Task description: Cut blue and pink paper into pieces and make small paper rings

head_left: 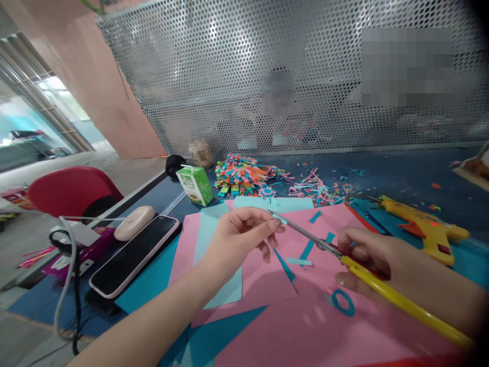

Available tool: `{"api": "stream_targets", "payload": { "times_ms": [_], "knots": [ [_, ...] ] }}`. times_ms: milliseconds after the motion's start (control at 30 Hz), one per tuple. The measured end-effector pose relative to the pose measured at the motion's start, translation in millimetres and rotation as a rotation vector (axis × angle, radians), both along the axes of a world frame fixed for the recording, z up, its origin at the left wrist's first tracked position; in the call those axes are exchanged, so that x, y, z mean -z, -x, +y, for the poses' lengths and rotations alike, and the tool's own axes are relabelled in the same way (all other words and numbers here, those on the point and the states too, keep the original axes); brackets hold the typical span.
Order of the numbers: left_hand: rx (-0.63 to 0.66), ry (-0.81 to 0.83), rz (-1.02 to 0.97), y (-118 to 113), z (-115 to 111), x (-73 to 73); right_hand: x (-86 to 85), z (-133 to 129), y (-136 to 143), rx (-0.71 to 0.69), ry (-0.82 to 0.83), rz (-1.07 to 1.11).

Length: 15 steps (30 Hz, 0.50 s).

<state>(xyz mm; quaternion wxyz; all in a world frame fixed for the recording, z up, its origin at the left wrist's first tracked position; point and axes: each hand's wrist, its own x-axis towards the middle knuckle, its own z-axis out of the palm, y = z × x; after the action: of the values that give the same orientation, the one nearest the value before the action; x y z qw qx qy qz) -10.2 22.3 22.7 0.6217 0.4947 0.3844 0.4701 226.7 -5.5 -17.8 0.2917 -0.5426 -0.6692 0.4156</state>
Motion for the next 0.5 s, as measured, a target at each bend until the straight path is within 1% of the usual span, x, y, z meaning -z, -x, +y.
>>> {"api": "stream_targets", "payload": {
  "times_ms": [100, 233, 367, 433, 500],
  "knots": [
    [0.001, -0.009, 0.008, 0, 1, 1.1, -0.7, -1, 1, 0.016, 0.003, -0.034],
    [-0.003, -0.021, 0.045, -1, 2, 3.4, -3.8, -3, 2, 0.054, -0.073, -0.060],
    [-0.006, -0.048, 0.098, -1, 3, 8.7, -4.9, 0, 4, 0.157, -0.143, -0.036],
    [-0.004, -0.104, 0.160, 0, 6, 12.4, -4.9, 4, 4, 0.211, -0.164, -0.008],
    [0.001, -0.225, 0.308, 1, 14, 15.6, -6.1, 9, 1, 0.233, -0.171, 0.035]
  ]
}}
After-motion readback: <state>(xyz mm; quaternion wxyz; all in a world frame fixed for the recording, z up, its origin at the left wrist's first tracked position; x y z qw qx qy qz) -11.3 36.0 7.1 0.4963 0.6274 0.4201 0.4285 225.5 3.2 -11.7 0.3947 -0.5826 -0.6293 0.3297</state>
